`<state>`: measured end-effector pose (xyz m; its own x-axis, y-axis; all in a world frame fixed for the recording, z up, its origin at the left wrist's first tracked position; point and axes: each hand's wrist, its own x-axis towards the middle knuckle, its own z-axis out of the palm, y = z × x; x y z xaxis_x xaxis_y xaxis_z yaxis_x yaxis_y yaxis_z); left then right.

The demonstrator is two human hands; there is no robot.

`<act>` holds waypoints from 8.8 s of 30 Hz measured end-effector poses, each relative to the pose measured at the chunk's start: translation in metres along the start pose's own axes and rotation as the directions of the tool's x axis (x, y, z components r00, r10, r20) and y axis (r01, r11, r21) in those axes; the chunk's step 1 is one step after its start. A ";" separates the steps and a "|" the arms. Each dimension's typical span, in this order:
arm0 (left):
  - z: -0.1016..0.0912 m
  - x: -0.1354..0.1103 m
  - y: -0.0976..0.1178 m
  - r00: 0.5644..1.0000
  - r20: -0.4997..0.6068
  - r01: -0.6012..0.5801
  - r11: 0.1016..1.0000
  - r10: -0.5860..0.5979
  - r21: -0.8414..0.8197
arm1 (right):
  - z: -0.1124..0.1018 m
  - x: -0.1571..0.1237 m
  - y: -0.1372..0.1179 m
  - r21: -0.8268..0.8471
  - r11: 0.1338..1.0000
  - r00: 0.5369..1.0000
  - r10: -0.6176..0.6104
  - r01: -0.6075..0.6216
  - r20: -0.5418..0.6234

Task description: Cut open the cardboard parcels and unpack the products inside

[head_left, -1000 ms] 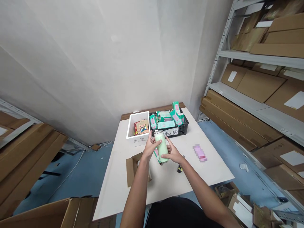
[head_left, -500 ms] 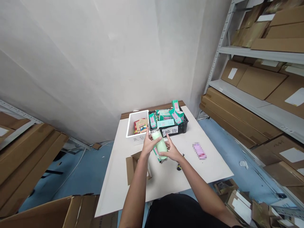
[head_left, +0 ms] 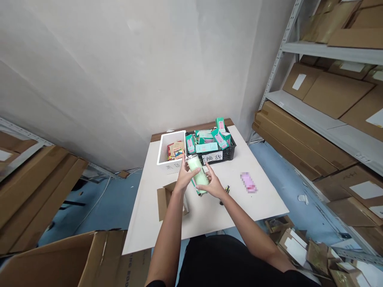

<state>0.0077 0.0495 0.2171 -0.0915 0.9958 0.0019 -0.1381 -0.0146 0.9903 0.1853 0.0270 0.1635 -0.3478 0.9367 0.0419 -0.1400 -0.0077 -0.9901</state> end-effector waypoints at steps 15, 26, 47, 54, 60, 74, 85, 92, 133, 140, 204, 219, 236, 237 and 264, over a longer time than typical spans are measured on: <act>-0.007 0.023 -0.027 0.993 0.094 0.078 0.997 -0.078 0.004 | -0.014 0.005 0.019 -0.147 0.988 0.989 -0.060 0.040 -0.134; -0.021 0.007 -0.110 0.905 0.344 0.246 0.968 -0.250 0.056 | -0.044 0.053 0.004 -0.405 0.903 0.969 -0.047 0.145 0.243; -0.104 0.134 -0.267 0.781 -0.157 0.388 0.273 -0.604 0.880 | -0.080 0.038 0.088 -0.634 0.674 0.912 0.157 -0.379 -0.378; -0.086 0.085 -0.253 0.919 0.369 -0.242 0.538 -0.140 0.807 | -0.082 0.044 0.069 -0.514 0.781 0.762 -0.078 -0.355 -0.643; -0.054 0.010 -0.242 0.885 0.464 -0.414 0.527 0.041 0.743 | -0.058 0.070 0.059 -0.485 0.848 0.736 -0.186 -0.215 -0.651; -0.019 -0.065 -0.245 0.975 0.186 -0.089 0.550 -0.123 0.830 | -0.058 -0.001 0.050 -0.744 0.638 0.929 -0.119 -0.199 -0.350; -0.017 -0.079 -0.247 0.989 0.147 -0.096 0.616 -0.033 0.782 | -0.042 -0.016 0.062 -0.805 0.591 0.980 -0.182 0.045 -0.079; -0.025 -0.084 -0.252 0.992 0.109 -0.047 0.611 -0.065 0.790 | -0.039 -0.026 0.073 -0.793 0.587 0.979 -0.197 0.164 0.056; -0.021 0.007 -0.215 0.989 -0.085 0.148 0.762 -0.122 0.630 | -0.028 0.034 0.186 -0.053 0.988 0.926 0.116 -0.144 -0.360; -0.029 0.055 -0.164 0.997 -0.035 -0.041 0.866 0.067 0.499 | -0.023 0.078 0.150 -0.017 0.998 0.913 0.045 -0.056 -0.405; -0.180 -0.171 -0.207 0.950 -0.175 0.270 0.400 -0.259 0.876 | 0.093 -0.042 0.205 -0.862 0.500 0.834 0.442 0.078 0.332; -0.035 -0.050 -0.152 0.816 0.576 -0.527 0.466 0.046 0.710 | 0.009 -0.103 0.123 -0.821 0.415 0.843 -0.196 -0.392 -0.501; 0.244 -0.182 -0.155 0.186 0.982 -0.832 0.538 0.037 0.137 | -0.077 -0.377 0.071 -0.367 0.294 0.242 -0.384 -0.883 -0.891; 0.265 -0.196 -0.158 0.158 0.987 -0.835 0.538 0.034 0.116 | -0.087 -0.396 0.071 -0.334 0.290 0.210 -0.387 -0.897 -0.898; 0.234 -0.216 -0.173 0.679 0.732 -0.622 0.574 0.058 0.532 | -0.176 -0.394 0.060 -0.677 0.401 0.538 -0.413 -0.617 -0.735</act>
<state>0.2824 -0.1423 0.0780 0.6516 0.7414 0.1604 0.5023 -0.5802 0.6412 0.4774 -0.2810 0.0637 0.5519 0.7644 0.3333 0.7862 -0.3436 -0.5137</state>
